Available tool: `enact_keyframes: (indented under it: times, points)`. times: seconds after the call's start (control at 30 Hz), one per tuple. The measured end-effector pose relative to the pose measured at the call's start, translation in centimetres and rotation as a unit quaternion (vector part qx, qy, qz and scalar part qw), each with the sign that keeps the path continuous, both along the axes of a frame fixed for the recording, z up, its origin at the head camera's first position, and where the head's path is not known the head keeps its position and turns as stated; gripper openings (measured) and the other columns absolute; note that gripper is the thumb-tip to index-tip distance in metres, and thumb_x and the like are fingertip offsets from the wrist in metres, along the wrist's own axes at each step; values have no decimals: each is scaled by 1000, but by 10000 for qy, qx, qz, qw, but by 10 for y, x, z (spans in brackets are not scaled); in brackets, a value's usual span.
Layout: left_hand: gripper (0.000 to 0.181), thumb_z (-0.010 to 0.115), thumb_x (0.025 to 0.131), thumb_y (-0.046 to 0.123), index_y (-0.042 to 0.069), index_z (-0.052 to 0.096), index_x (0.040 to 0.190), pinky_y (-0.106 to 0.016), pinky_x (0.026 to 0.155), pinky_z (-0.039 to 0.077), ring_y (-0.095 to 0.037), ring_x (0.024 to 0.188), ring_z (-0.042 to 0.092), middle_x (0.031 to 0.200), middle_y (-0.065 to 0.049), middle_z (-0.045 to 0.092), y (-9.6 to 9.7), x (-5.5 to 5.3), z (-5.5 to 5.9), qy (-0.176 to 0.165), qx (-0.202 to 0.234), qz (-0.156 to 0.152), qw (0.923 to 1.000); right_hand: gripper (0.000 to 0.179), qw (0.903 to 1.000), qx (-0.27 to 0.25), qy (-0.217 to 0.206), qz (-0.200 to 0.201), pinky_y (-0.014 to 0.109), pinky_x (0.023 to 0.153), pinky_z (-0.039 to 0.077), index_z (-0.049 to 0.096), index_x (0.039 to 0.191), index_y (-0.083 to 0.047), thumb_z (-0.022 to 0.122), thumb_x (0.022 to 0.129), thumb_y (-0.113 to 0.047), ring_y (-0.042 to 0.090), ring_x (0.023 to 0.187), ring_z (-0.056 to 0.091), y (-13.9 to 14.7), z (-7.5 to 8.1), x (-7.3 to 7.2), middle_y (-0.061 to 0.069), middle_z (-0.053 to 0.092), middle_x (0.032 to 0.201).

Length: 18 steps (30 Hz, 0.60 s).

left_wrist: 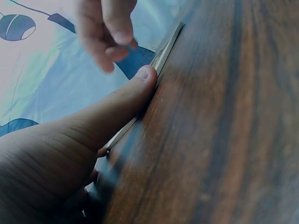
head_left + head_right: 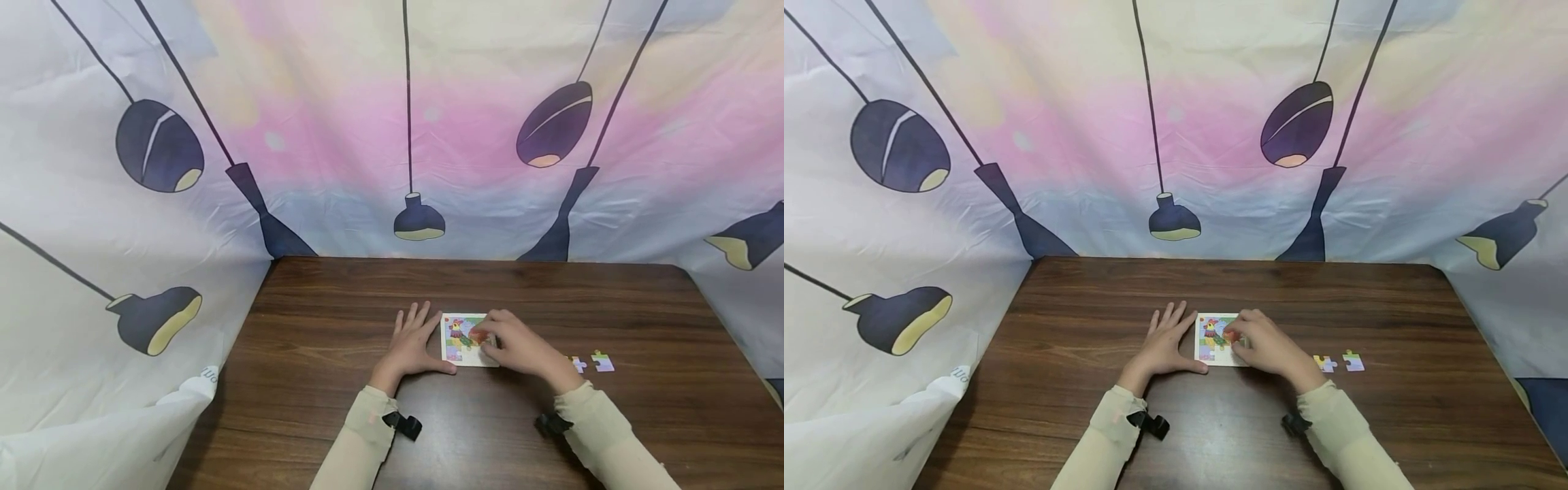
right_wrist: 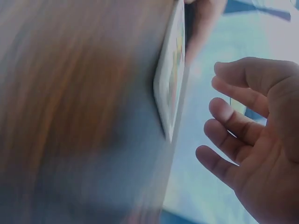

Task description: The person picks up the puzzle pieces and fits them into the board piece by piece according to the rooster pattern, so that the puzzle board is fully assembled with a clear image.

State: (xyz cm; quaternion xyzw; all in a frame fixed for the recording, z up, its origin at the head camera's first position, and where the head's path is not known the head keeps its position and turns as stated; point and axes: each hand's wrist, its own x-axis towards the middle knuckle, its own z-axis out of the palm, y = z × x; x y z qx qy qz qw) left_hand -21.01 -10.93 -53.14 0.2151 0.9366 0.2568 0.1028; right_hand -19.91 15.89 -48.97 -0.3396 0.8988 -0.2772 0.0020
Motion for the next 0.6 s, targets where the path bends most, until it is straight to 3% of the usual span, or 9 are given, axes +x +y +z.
enact_keyframes:
  times: [0.2, 0.3, 0.47, 0.53, 0.6]
  points:
    - [121, 91, 72, 65, 18, 32, 168, -57, 130, -3, -33, 163, -1, 177, -10, 12, 0, 0, 1, 24, -10, 1, 10000, 27, 9985, -287, -112, -456, 33, 74, 51, 77, 122, -6, 79, 94, -7, 16, 93, 60, 44, 1, 2, 1, 67, 108]
    - [122, 91, 72, 64, 18, 32, 168, -57, 129, -3, -34, 163, 0, 177, -11, 12, 0, 1, 1, 29, 15, -12, 10000, 28, 9960, -545, -276, -655, 28, 64, 50, 76, 123, -5, 79, 95, -8, 16, 79, 60, 64, 4, 5, 4, 68, 112]
    - [122, 91, 72, 64, 17, 32, 168, -58, 129, -2, -34, 163, 0, 177, -12, 12, 0, 0, 0, 45, 41, -8, 10000, 30, 9939, -602, -107, -915, 35, 69, 56, 74, 125, -3, 79, 96, -8, 27, 92, 67, 90, 10, 11, 6, 68, 115]
    - [123, 91, 72, 65, 18, 31, 168, -57, 129, -3, -33, 163, -1, 177, -11, 11, 0, 0, 0, 17, 22, 0, 10000, 30, 9934, -556, -24, -1003, 37, 74, 56, 74, 125, -4, 79, 96, -9, 30, 107, 65, 100, 12, 12, 5, 69, 116]
    - [123, 91, 72, 65, 19, 31, 168, -57, 129, -4, -32, 163, -1, 177, -10, 11, 0, 0, 0, -3, 17, 7, 10000, 31, 9927, -558, -67, -1070, 33, 70, 53, 74, 126, -5, 78, 96, -9, 25, 103, 64, 109, 13, 15, 6, 68, 118]
